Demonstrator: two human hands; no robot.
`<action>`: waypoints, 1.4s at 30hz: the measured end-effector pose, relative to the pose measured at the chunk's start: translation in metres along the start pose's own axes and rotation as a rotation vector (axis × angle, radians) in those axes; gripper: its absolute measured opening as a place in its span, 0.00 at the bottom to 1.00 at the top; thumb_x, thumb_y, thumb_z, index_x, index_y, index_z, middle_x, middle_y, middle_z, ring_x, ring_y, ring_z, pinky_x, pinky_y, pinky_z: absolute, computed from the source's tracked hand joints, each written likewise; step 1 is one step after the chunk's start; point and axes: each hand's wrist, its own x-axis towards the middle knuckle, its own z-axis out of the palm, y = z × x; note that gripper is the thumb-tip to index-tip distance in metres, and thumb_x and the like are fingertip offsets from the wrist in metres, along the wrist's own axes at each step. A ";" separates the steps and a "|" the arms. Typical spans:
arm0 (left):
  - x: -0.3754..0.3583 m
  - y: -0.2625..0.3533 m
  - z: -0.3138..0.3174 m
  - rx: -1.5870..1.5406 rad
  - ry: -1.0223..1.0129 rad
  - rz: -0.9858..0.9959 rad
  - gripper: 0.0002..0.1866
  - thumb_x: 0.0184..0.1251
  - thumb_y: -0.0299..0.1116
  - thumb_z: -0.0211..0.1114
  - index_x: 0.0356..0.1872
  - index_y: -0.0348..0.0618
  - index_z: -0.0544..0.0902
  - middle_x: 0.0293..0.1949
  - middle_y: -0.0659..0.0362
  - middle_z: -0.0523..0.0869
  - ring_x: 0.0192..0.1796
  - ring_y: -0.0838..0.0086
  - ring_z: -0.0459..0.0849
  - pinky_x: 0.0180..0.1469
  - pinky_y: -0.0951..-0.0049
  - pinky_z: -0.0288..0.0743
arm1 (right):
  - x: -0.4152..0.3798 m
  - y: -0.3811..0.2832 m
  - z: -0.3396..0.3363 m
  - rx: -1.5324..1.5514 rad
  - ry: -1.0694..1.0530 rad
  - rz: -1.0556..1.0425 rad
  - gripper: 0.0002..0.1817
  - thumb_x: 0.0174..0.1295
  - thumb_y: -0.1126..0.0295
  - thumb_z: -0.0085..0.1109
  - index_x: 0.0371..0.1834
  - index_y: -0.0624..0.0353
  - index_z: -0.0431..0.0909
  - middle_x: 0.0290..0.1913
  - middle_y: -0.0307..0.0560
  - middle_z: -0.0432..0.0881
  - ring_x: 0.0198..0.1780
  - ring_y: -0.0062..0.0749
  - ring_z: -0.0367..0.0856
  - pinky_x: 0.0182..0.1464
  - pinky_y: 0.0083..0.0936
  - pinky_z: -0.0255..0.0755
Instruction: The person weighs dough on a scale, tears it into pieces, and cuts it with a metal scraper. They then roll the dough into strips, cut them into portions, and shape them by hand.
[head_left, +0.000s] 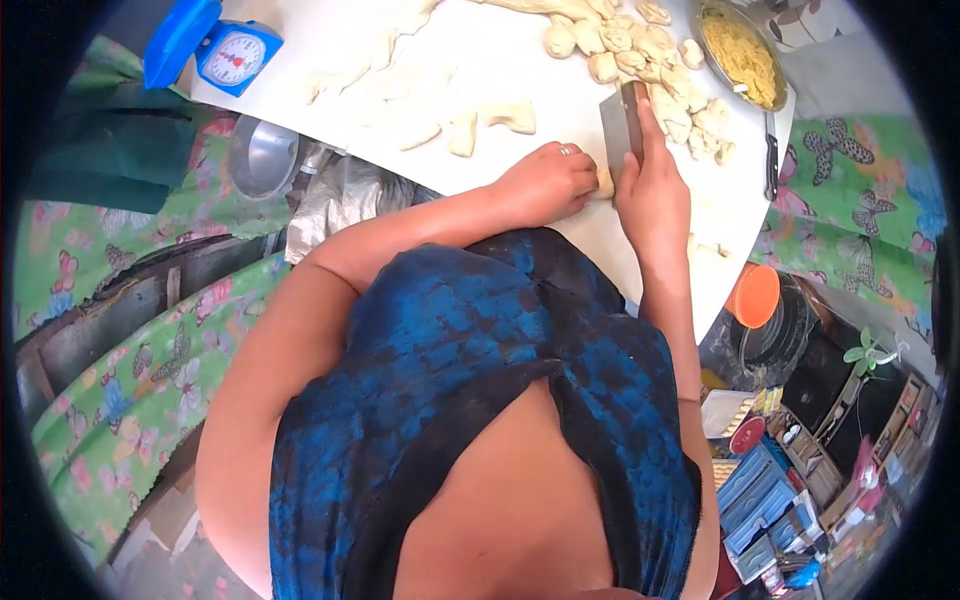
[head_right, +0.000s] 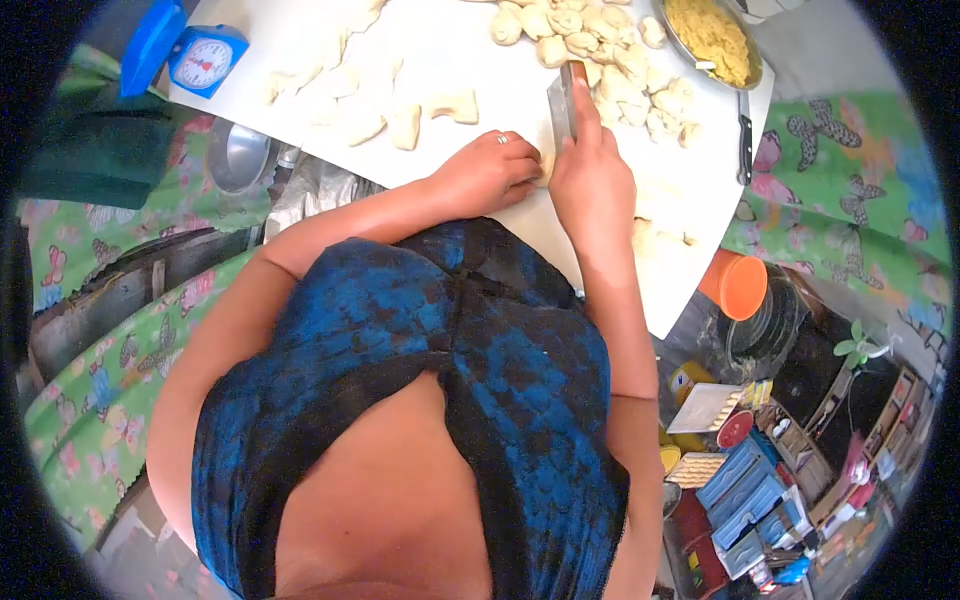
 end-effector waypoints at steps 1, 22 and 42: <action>0.000 0.001 -0.002 0.010 -0.015 0.003 0.09 0.52 0.31 0.66 0.35 0.41 0.82 0.38 0.57 0.82 0.45 0.62 0.80 0.50 0.64 0.72 | 0.011 -0.007 -0.006 0.027 -0.099 0.046 0.34 0.62 0.76 0.49 0.72 0.48 0.54 0.52 0.61 0.75 0.49 0.58 0.77 0.49 0.44 0.72; 0.030 0.003 -0.043 -0.001 -0.063 -0.134 0.20 0.59 0.45 0.67 0.48 0.45 0.82 0.54 0.52 0.80 0.60 0.61 0.75 0.59 0.58 0.66 | -0.062 0.064 -0.083 0.590 0.385 0.086 0.30 0.68 0.77 0.48 0.73 0.62 0.53 0.68 0.51 0.63 0.63 0.31 0.66 0.65 0.26 0.58; 0.011 0.003 0.016 -0.126 -0.012 0.049 0.19 0.56 0.41 0.70 0.46 0.44 0.82 0.43 0.59 0.83 0.48 0.65 0.78 0.54 0.65 0.69 | -0.059 0.025 -0.080 0.466 0.345 -0.013 0.29 0.68 0.76 0.49 0.72 0.65 0.54 0.70 0.56 0.61 0.69 0.37 0.62 0.68 0.31 0.56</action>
